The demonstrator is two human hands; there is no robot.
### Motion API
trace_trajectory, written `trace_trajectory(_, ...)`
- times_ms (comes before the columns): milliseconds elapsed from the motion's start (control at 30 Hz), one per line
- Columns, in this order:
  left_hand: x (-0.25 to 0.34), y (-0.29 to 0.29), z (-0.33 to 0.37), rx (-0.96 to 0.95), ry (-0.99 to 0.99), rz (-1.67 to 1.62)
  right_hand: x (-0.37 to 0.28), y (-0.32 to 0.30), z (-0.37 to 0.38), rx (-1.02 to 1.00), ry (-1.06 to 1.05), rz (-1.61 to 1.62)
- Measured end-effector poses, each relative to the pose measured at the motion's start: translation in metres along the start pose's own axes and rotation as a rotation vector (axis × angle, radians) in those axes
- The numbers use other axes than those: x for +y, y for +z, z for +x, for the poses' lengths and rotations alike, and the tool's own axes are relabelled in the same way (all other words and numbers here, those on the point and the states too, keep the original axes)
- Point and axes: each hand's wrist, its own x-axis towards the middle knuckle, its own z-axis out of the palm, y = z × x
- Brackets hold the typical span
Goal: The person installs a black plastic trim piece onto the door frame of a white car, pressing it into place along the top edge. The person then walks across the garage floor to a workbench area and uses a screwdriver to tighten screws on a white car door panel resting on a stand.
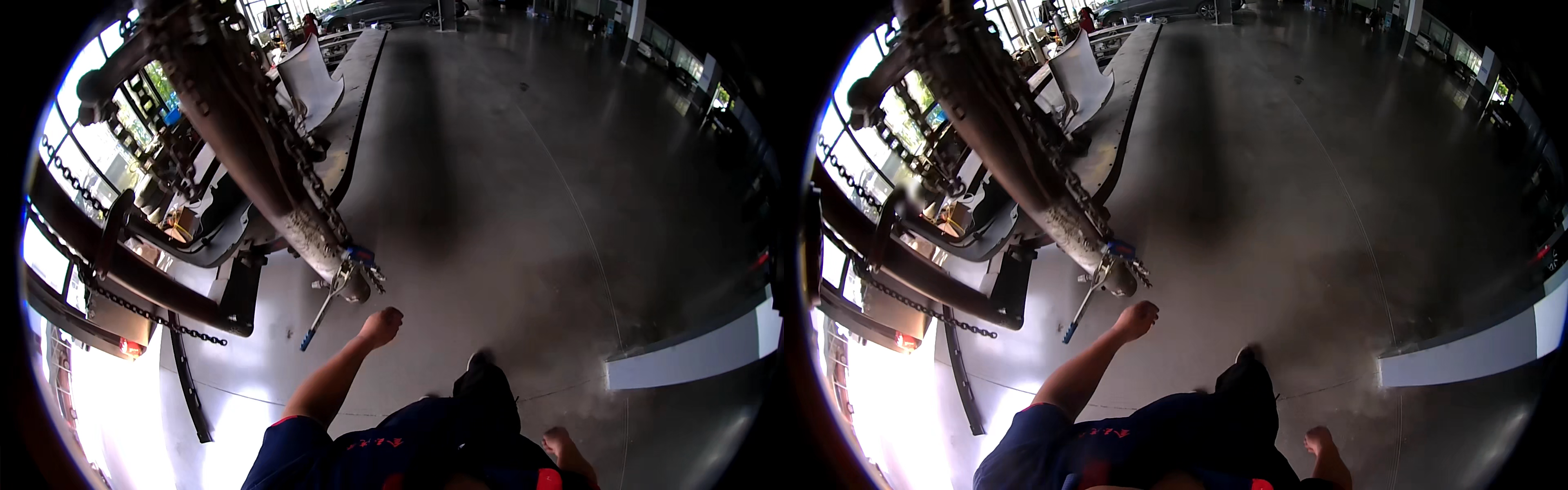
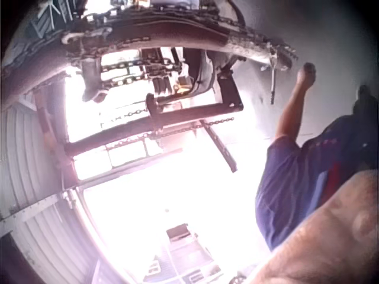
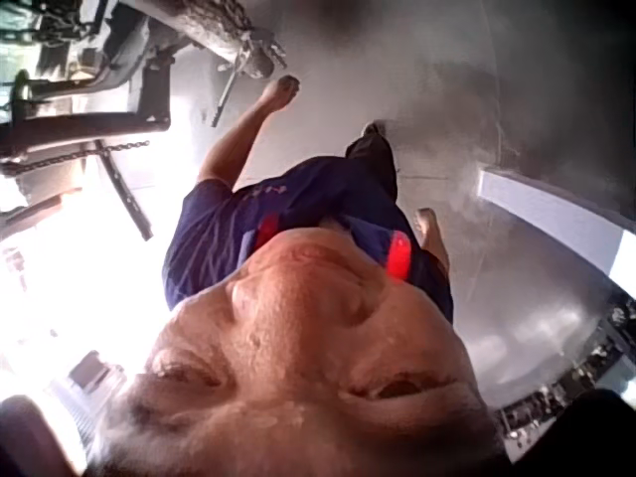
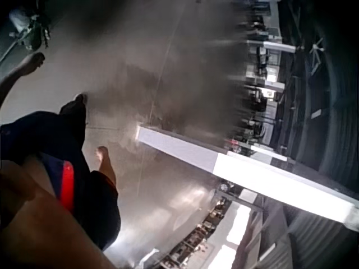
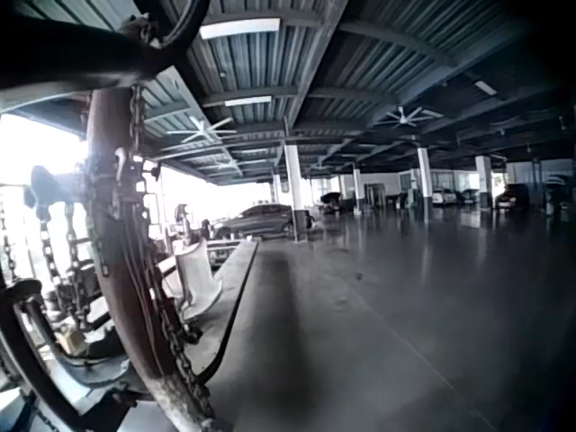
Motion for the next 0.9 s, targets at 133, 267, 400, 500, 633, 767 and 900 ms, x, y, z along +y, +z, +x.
trace_trajectory(133,0.041,-0.049,0.142,0.035,-0.138,-0.058,-0.117,0.037,-0.037,-0.171,0.069,-0.245)
trace_trajectory(267,-0.082,0.001,0.191,0.000,-0.371,0.150,-0.312,0.019,0.006,-0.330,-0.271,-0.461)
trace_trajectory(400,-0.085,-0.001,0.194,-0.764,-0.435,0.258,-0.642,-0.007,-0.045,0.140,-0.658,-0.209)
trace_trajectory(500,-0.112,0.009,0.218,-0.467,-0.595,0.112,-0.863,-0.030,-0.087,0.030,-0.942,-0.019)
trace_trajectory(633,-0.074,-0.011,0.357,-0.397,-0.900,-0.067,-1.073,-0.045,-0.087,-0.063,-1.071,-0.037)
trace_trajectory(767,-0.145,-0.029,0.534,-0.501,-0.630,0.355,-1.181,-0.034,-0.001,-0.146,-0.887,0.089)
trace_trajectory(900,-0.080,-0.120,0.800,-0.287,-0.492,0.204,-1.172,-0.071,0.081,-0.121,-0.695,-0.324)
